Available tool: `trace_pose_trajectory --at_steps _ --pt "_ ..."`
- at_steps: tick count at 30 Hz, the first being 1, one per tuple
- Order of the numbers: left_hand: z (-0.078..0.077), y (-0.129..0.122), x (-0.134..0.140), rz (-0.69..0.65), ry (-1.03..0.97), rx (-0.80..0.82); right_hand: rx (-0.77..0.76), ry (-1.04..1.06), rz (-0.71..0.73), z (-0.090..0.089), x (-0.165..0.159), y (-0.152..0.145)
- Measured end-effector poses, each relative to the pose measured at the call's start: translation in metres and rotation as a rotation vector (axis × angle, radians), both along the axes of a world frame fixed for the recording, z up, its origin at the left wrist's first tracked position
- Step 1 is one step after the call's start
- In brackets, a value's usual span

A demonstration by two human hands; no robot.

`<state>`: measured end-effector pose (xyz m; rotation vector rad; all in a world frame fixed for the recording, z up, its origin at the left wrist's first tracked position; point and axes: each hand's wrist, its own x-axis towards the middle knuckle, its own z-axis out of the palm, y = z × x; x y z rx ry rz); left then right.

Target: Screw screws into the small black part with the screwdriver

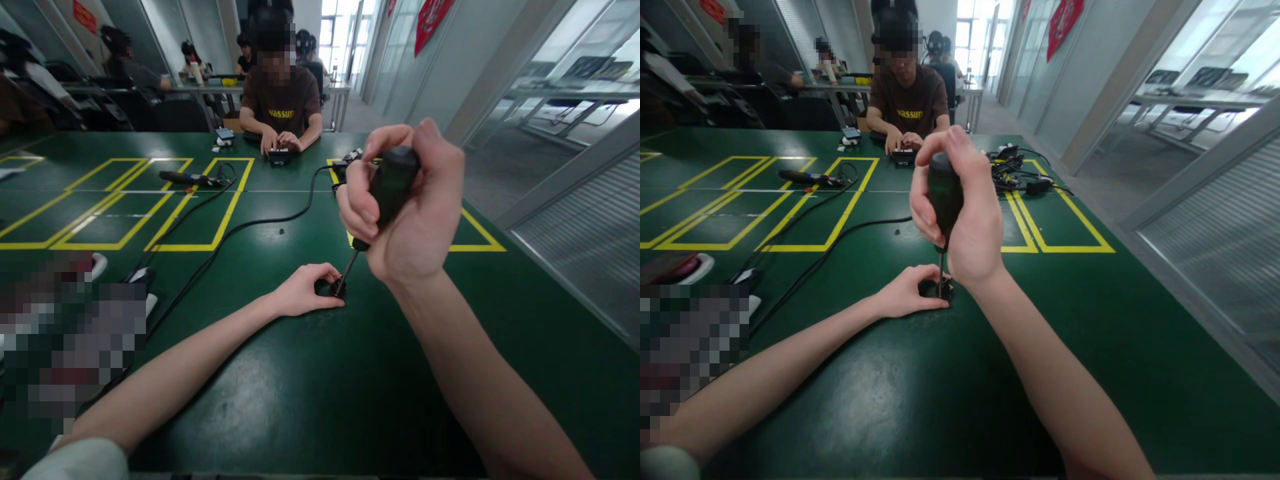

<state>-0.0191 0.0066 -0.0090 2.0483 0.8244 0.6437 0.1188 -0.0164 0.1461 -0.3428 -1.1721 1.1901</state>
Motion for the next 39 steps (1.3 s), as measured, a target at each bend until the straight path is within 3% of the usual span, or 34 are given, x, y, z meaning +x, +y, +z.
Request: trace_pose_trajectory --at_steps 8,13,17,22,26,39 --pt "0.0 -0.001 -0.001 0.108 0.031 0.046 -0.041 -0.056 0.101 0.006 0.002 -0.001" --pt "0.001 -0.001 -0.001 0.09 0.058 0.071 -0.068 -0.135 0.162 0.014 0.009 -0.001" --pt "0.002 0.0 0.0 0.078 0.084 0.072 -0.006 -0.126 0.237 0.008 0.012 0.002" --pt "0.001 0.001 -0.001 0.076 0.087 0.057 -0.042 -0.079 0.173 0.006 0.012 0.004" --pt "0.0 0.001 -0.001 0.067 0.087 0.068 -0.121 -0.182 0.23 0.012 0.019 0.003" --pt "-0.003 0.002 0.0 0.07 0.095 0.098 0.039 -0.135 0.213 0.005 0.012 0.006"
